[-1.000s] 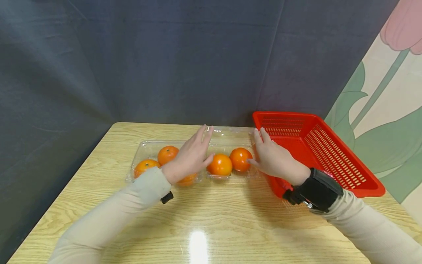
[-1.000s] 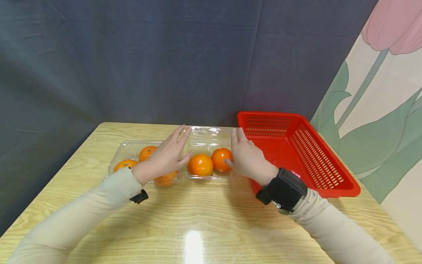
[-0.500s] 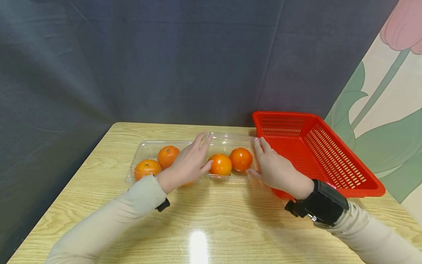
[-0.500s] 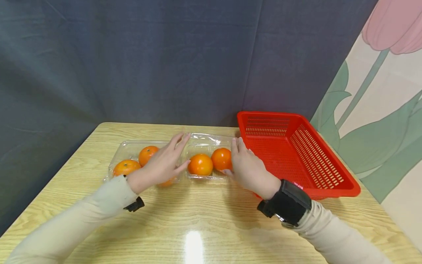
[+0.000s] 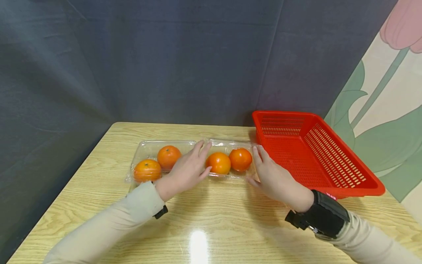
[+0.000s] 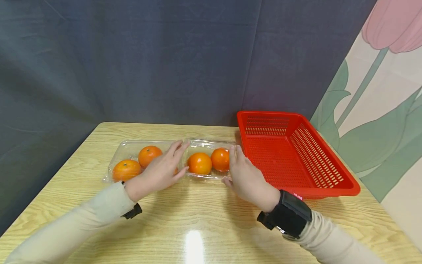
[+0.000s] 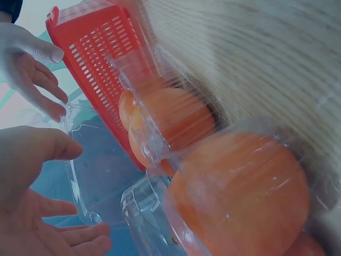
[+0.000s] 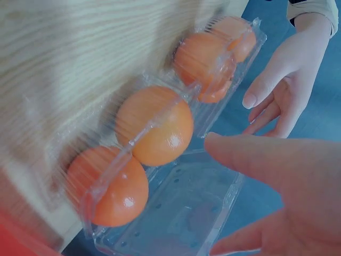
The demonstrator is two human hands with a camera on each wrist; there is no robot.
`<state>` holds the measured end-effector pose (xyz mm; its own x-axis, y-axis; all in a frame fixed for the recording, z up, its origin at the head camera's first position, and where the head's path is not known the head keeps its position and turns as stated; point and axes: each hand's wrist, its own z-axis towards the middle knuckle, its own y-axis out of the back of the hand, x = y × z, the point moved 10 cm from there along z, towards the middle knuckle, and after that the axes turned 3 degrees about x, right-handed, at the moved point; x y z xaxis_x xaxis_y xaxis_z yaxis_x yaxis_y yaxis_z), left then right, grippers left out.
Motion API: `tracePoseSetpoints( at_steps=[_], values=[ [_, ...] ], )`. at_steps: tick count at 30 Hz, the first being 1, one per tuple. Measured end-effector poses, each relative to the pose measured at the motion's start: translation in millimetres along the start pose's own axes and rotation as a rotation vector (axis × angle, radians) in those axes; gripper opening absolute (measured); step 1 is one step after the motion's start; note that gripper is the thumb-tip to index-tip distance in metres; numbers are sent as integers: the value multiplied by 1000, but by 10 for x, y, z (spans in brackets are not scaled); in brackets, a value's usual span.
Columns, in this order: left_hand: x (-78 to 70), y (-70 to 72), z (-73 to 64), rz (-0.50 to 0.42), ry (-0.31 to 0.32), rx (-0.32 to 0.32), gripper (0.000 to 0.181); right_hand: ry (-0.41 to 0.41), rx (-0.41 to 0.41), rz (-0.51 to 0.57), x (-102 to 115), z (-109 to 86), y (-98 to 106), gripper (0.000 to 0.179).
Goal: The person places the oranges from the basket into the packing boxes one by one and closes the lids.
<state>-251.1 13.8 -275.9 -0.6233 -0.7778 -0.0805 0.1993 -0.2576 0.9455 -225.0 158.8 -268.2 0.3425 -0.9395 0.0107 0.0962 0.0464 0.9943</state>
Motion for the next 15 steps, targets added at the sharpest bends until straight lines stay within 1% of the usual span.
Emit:
tracePoseSetpoints(
  at_steps=[3, 10, 15],
  values=[
    [-21, -5, -23, 14, -8, -9, 64, 17, -17, 1, 21, -29, -21, 80],
    [-38, -29, -77, 17, 0, -3, 63, 8, 13, 14, 29, -73, -106, 84],
    [-71, -34, -102, 60, -14, -12, 61, 3, 21, -6, 39, -106, -138, 85]
  ],
)
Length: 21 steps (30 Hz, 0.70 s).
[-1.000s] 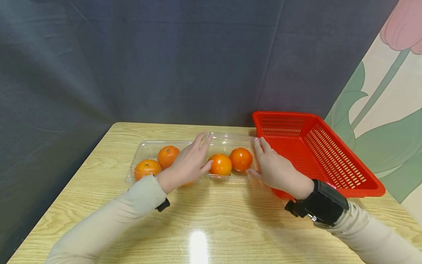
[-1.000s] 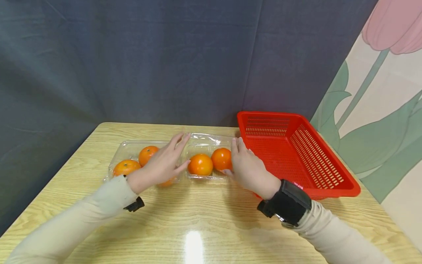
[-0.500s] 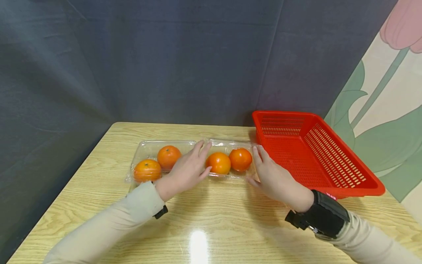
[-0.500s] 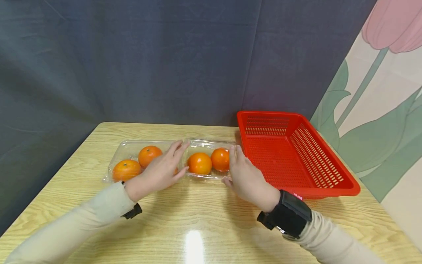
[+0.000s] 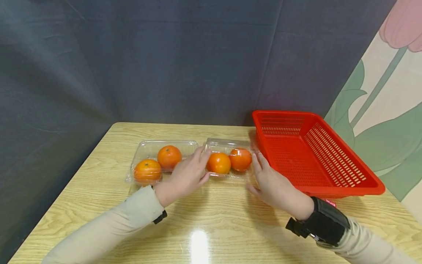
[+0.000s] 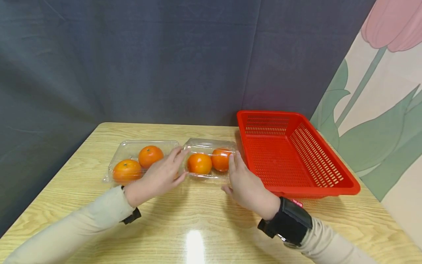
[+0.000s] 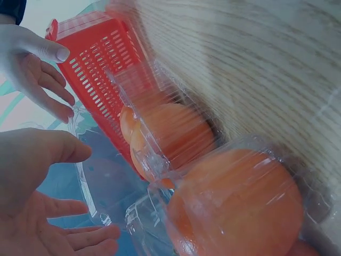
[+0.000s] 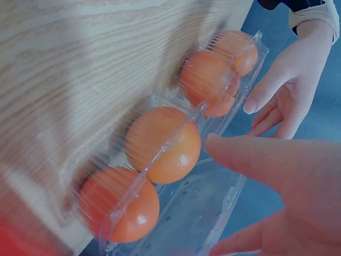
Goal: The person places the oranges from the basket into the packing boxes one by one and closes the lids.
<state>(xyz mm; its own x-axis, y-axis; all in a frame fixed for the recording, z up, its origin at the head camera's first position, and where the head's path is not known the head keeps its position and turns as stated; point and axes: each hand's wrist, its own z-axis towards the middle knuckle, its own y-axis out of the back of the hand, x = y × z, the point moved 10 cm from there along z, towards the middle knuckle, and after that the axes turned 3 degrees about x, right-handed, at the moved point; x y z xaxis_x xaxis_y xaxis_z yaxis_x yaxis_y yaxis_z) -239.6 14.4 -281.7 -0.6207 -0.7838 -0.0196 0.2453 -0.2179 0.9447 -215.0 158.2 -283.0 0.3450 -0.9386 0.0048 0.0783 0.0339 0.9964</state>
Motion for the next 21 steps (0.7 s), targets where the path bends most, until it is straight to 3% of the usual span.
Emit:
tracePoseSetpoints(
  at_steps=[11, 21],
  values=[
    [-108, -22, -51, 125, -42, -2, 57, -6, 22, 7, 6, -46, -69, 87],
    [-151, -121, -83, 179, -50, 18, 52, -2, 39, 7, 35, -88, -177, 86]
  ],
)
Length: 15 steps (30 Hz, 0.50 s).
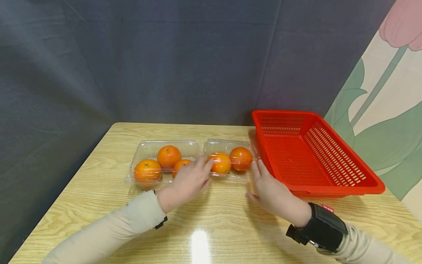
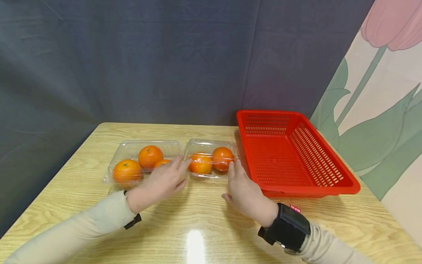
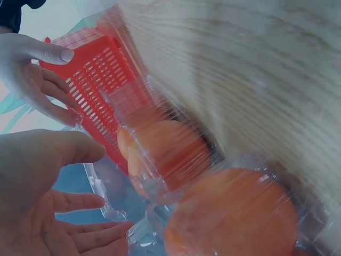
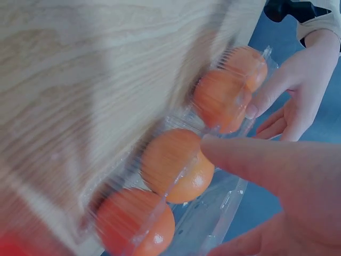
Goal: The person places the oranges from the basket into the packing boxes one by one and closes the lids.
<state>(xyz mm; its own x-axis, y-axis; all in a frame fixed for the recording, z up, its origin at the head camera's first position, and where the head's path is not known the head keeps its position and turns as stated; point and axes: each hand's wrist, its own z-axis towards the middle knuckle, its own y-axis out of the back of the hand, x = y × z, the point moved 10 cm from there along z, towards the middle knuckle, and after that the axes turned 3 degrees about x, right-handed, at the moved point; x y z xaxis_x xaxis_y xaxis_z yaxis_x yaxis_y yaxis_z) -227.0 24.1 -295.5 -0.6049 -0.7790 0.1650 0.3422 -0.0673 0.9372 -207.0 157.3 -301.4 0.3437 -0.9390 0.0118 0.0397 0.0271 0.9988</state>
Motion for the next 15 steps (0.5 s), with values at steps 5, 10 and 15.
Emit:
tracePoseSetpoints(
  at_steps=[5, 10, 15],
  values=[
    [-59, -29, -27, 49, -34, -22, 48, -13, -2, 8, 5, -29, -67, 85],
    [-87, -74, -48, 97, -36, -23, 47, -23, -6, 6, 10, -50, -120, 85],
    [-124, -98, -60, 142, -49, -49, 43, -24, -14, -24, 13, -61, -169, 86]
  ],
)
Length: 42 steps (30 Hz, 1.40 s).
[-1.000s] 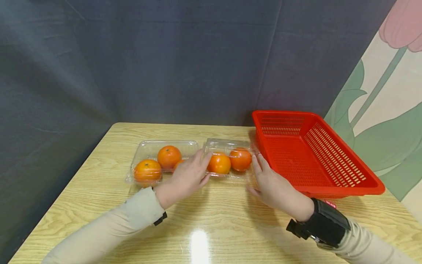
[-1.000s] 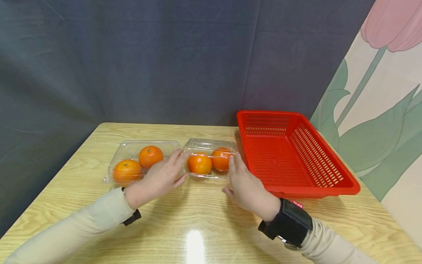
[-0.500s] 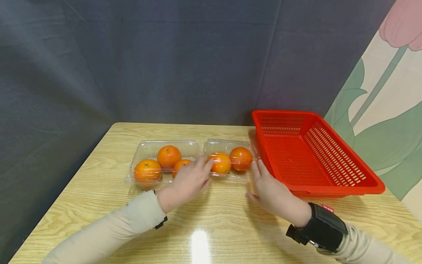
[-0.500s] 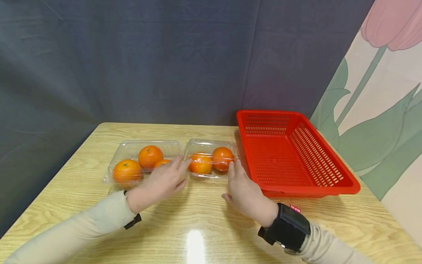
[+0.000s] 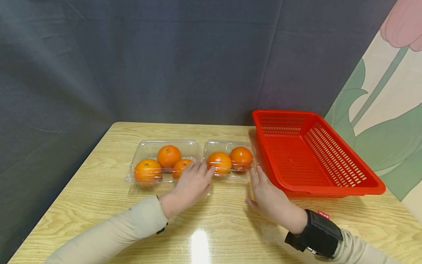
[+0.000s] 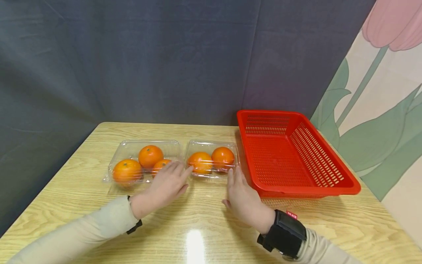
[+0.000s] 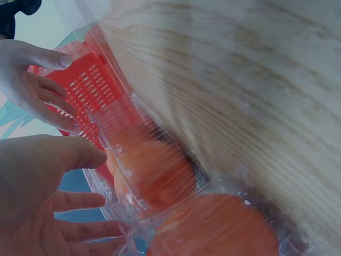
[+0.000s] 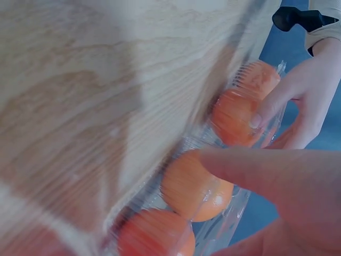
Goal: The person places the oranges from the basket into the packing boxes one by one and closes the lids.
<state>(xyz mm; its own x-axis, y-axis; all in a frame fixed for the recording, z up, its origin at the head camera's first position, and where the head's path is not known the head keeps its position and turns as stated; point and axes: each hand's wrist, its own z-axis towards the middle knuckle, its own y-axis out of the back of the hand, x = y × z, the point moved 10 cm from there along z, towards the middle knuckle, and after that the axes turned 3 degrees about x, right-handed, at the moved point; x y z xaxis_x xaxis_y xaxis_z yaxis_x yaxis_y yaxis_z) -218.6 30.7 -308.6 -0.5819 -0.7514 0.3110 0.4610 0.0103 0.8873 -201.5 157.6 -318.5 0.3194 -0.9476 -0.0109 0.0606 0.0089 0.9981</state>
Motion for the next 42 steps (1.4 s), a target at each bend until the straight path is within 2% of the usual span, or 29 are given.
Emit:
tracePoseSetpoints(
  at_steps=[8, 12, 14, 19, 22, 30, 39, 42],
  values=[
    [-82, -78, -17, 82, -20, 39, 33, 13, -63, -44, 7, -20, -27, 86],
    [-139, -96, -26, 152, -36, 35, 27, 26, -118, -81, 13, -43, -39, 81],
    [-156, -89, -21, 171, -39, 14, 26, 41, -192, -125, 32, -53, -8, 72],
    [-169, -53, 18, 186, -36, -69, 18, 84, -442, -279, 103, -84, 103, 38],
    [-170, -38, 48, 179, -33, -108, 16, 88, -522, -323, 118, -79, 130, 31],
    [-166, -32, 119, 207, -23, -156, 18, 89, -546, -341, 113, -24, 121, 21],
    [-171, -24, 125, 225, -30, -217, 21, 68, -512, -318, 87, -2, 100, 24],
    [-177, -32, 122, 237, -42, -220, 22, 59, -483, -311, 77, 4, 86, 24]
  ],
)
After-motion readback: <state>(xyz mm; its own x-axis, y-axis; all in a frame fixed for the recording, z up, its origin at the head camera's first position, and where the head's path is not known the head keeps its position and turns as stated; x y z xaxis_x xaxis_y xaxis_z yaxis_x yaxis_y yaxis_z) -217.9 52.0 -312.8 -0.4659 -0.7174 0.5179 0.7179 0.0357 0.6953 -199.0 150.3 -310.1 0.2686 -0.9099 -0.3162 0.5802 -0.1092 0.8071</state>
